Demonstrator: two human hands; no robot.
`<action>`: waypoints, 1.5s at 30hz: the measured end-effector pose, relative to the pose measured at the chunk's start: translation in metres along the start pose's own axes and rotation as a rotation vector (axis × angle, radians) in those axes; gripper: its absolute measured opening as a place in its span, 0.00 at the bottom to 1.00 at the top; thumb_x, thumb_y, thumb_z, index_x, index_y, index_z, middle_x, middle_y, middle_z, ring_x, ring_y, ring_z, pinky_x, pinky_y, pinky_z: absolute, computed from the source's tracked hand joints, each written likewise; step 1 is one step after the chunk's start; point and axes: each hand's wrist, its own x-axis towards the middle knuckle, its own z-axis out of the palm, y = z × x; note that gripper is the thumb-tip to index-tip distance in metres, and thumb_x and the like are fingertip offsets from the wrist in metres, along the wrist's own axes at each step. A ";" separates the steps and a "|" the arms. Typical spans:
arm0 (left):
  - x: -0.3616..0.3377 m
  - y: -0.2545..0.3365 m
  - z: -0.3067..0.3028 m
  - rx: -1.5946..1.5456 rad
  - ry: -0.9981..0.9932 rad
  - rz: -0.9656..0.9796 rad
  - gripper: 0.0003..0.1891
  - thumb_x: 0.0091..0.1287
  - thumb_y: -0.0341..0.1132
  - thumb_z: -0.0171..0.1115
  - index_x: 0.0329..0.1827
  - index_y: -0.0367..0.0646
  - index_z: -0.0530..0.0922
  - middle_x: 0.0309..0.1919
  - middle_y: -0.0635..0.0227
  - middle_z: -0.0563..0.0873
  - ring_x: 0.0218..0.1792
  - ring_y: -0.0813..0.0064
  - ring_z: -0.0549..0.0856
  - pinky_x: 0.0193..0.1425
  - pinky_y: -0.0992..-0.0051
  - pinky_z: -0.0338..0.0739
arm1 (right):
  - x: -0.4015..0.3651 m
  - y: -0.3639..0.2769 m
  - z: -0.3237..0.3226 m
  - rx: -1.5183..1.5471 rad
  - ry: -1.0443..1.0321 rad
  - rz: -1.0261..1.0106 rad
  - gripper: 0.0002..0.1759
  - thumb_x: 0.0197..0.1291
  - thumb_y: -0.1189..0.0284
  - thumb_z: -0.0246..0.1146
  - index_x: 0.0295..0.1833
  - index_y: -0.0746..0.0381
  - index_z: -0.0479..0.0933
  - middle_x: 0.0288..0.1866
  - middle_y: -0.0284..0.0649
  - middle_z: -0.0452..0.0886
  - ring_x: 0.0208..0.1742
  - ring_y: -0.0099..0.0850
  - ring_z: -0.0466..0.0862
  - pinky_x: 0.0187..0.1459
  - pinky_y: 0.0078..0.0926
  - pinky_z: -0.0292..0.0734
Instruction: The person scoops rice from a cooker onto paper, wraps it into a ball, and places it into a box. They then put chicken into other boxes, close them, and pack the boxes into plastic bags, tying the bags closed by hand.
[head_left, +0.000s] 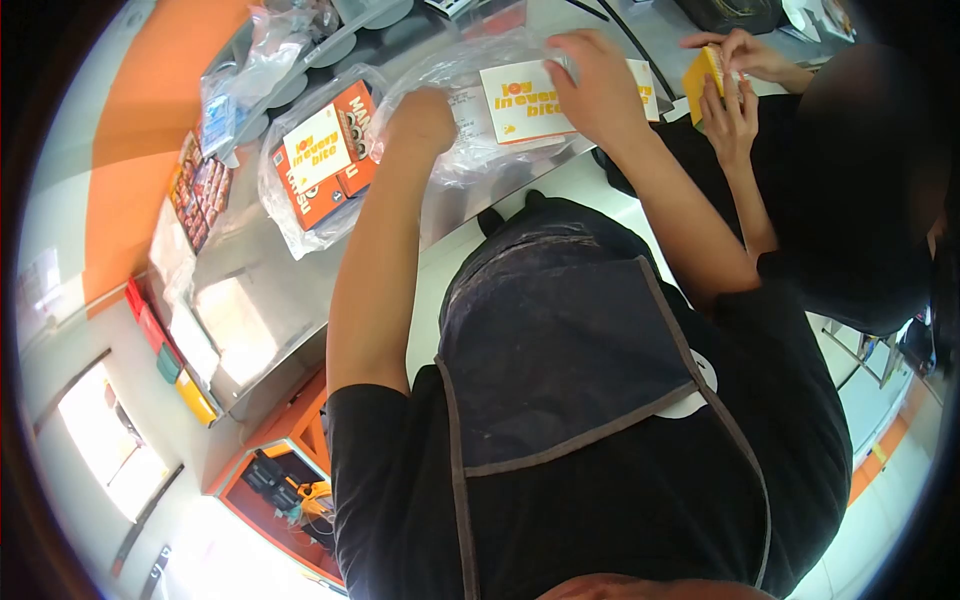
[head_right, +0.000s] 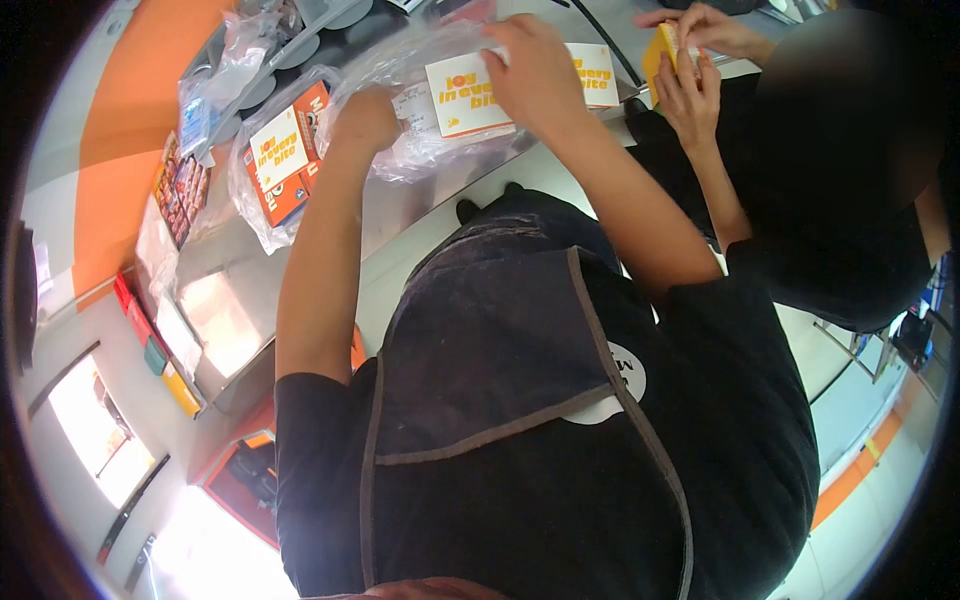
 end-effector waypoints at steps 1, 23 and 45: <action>-0.008 0.006 -0.006 0.026 0.015 -0.005 0.35 0.58 0.45 0.73 0.69 0.46 0.74 0.64 0.50 0.78 0.63 0.53 0.78 0.68 0.62 0.73 | -0.009 0.001 0.004 -0.023 0.159 0.154 0.26 0.64 0.63 0.65 0.64 0.62 0.74 0.61 0.47 0.78 0.59 0.46 0.80 0.60 0.38 0.75; -0.057 0.091 0.045 -0.193 0.455 0.274 0.21 0.69 0.32 0.58 0.65 0.43 0.73 0.71 0.56 0.70 0.73 0.51 0.68 0.72 0.60 0.69 | -0.022 0.069 0.056 0.955 0.120 0.887 0.25 0.62 0.59 0.68 0.55 0.68 0.78 0.42 0.43 0.86 0.39 0.32 0.85 0.45 0.28 0.80; -0.057 0.081 0.039 -0.282 0.439 0.324 0.21 0.67 0.29 0.53 0.64 0.48 0.76 0.74 0.57 0.65 0.74 0.51 0.64 0.61 0.58 0.80 | -0.046 -0.042 -0.003 0.049 0.357 0.577 0.26 0.63 0.64 0.66 0.58 0.70 0.69 0.45 0.53 0.80 0.43 0.51 0.84 0.46 0.46 0.78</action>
